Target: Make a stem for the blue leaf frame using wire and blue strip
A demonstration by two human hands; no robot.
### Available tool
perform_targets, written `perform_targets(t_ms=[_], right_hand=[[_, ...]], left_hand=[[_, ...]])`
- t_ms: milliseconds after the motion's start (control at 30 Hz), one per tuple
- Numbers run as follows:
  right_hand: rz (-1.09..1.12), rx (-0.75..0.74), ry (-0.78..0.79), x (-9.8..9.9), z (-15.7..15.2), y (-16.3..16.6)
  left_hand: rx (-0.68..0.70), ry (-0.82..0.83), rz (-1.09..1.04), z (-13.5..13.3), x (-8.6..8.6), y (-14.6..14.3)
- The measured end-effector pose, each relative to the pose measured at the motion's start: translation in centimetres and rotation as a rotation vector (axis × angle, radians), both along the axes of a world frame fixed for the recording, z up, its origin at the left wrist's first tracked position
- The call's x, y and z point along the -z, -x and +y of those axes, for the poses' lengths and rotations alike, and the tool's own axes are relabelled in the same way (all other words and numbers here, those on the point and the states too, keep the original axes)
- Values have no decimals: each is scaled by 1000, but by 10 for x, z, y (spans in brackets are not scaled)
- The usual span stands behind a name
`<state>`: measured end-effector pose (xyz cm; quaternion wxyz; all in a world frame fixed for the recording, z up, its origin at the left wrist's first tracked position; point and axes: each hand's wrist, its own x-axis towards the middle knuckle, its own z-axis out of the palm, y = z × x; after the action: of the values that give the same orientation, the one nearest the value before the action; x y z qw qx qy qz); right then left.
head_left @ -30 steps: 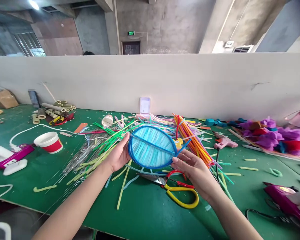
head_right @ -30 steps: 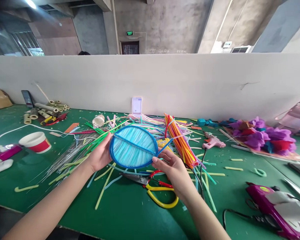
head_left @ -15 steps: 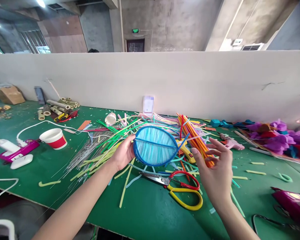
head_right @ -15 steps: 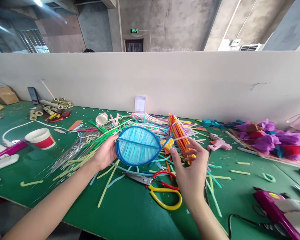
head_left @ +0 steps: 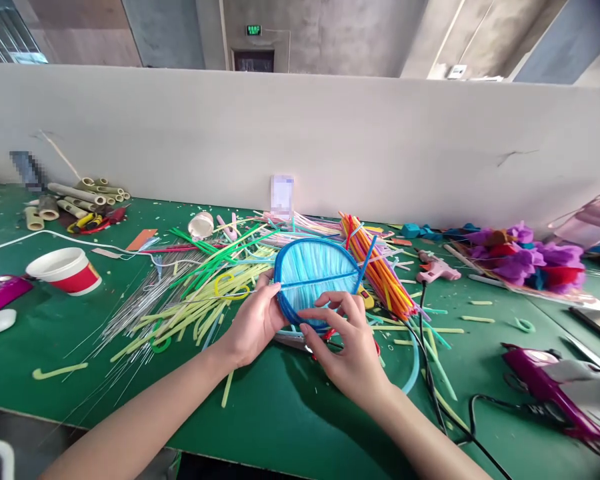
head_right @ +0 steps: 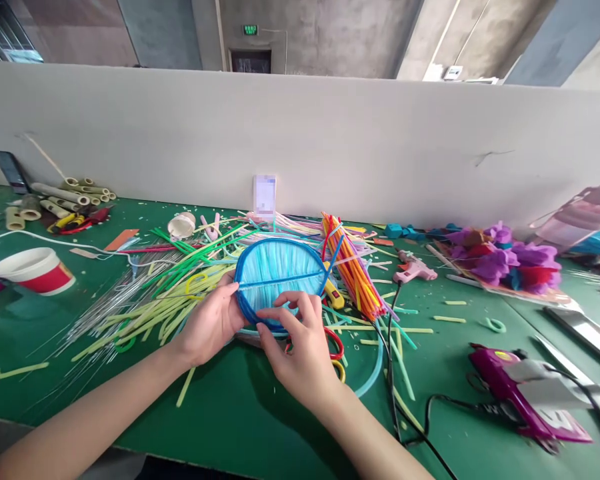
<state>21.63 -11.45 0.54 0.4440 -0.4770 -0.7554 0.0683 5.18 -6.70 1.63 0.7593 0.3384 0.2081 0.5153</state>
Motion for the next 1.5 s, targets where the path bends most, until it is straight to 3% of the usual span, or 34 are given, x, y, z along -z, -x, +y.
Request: perform_targets(t_ms=[633, 1333, 1500], right_hand=[[7, -21, 2, -2, 0, 0], [-295, -36, -162, 0, 0, -2], [-313, -25, -178, -1, -1, -2]], left_hand=[[-14, 22, -15, -2, 1, -4], [-26, 46, -48, 2, -5, -3], [-19, -1, 31, 1, -1, 1]])
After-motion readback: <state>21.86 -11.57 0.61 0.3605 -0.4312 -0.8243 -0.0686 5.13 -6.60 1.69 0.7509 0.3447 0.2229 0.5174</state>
